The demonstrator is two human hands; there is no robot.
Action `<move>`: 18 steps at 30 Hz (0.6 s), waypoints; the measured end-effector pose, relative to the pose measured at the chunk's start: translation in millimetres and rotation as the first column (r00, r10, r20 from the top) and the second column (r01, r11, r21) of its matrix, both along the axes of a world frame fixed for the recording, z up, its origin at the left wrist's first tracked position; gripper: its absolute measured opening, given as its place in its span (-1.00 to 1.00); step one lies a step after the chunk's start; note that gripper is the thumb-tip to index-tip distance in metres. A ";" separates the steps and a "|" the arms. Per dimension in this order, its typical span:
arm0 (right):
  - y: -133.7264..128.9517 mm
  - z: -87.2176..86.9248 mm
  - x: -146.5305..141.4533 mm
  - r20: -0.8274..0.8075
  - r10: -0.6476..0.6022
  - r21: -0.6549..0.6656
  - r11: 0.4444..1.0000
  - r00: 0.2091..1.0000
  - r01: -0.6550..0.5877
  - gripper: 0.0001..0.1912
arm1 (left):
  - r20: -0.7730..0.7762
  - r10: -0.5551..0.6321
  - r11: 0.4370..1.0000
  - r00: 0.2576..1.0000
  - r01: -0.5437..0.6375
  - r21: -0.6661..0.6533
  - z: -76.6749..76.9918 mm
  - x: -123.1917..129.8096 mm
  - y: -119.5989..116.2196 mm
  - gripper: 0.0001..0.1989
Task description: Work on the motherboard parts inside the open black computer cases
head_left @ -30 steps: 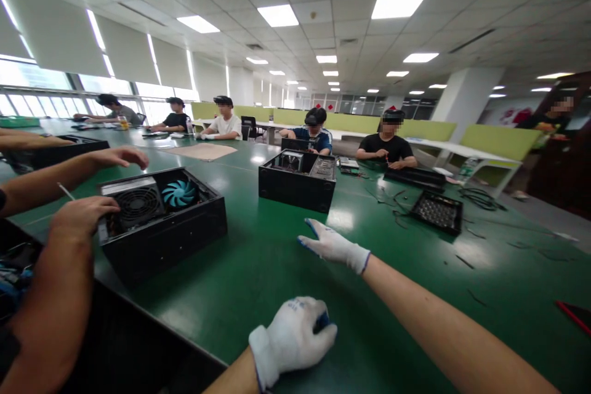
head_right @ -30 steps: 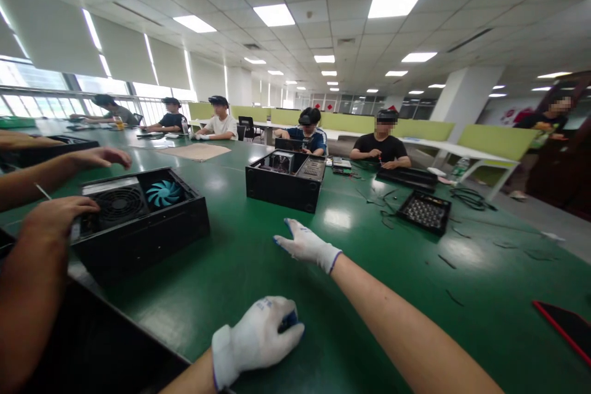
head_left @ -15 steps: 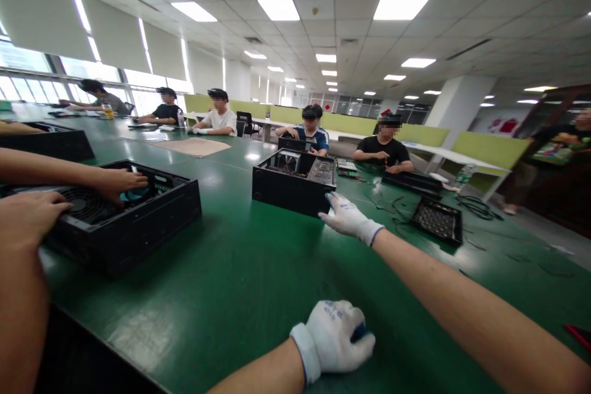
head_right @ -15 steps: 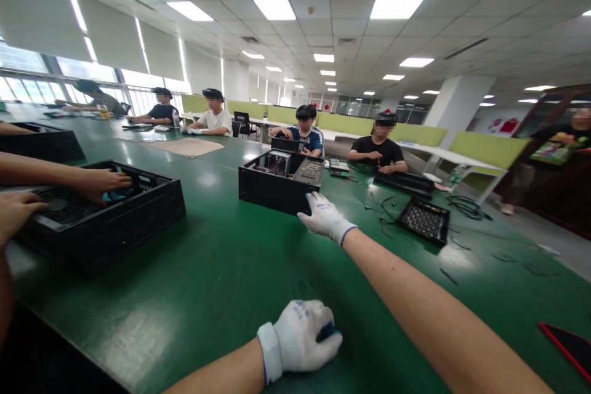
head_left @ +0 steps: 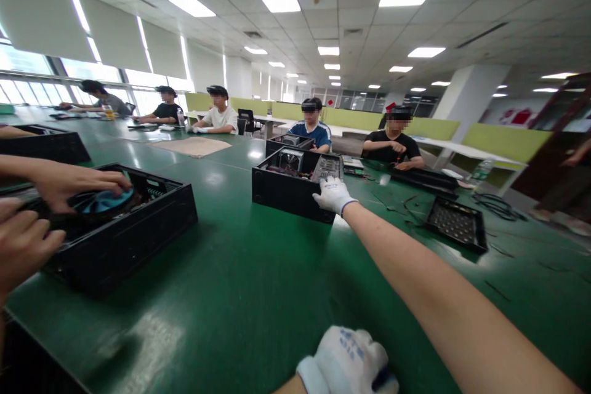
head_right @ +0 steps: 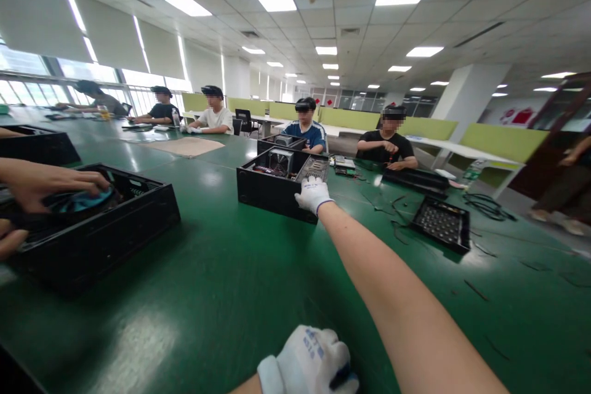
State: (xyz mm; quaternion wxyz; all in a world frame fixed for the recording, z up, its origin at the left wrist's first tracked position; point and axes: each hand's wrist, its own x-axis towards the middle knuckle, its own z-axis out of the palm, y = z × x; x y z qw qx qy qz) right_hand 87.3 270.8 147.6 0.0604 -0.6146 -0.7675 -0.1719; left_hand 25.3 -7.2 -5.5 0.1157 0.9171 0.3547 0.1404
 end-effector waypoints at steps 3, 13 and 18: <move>-4.4 -1.5 -2.6 0.016 -0.018 0.029 0.999 1.000 0.018 -0.56 | -0.011 0.002 1.000 1.000 -0.002 -0.003 3.4 -1.0 0.1 -0.61; -72.9 0.3 -2.6 0.079 0.056 0.013 0.998 0.995 -0.057 -0.62 | 0.071 0.019 0.998 0.997 -0.023 0.061 4.8 -7.5 -3.0 -0.60; -144.7 1.5 16.2 0.090 0.122 0.008 0.992 0.988 -0.124 -0.69 | 0.138 0.061 0.995 0.989 -0.071 0.068 8.5 -12.7 -0.7 -0.65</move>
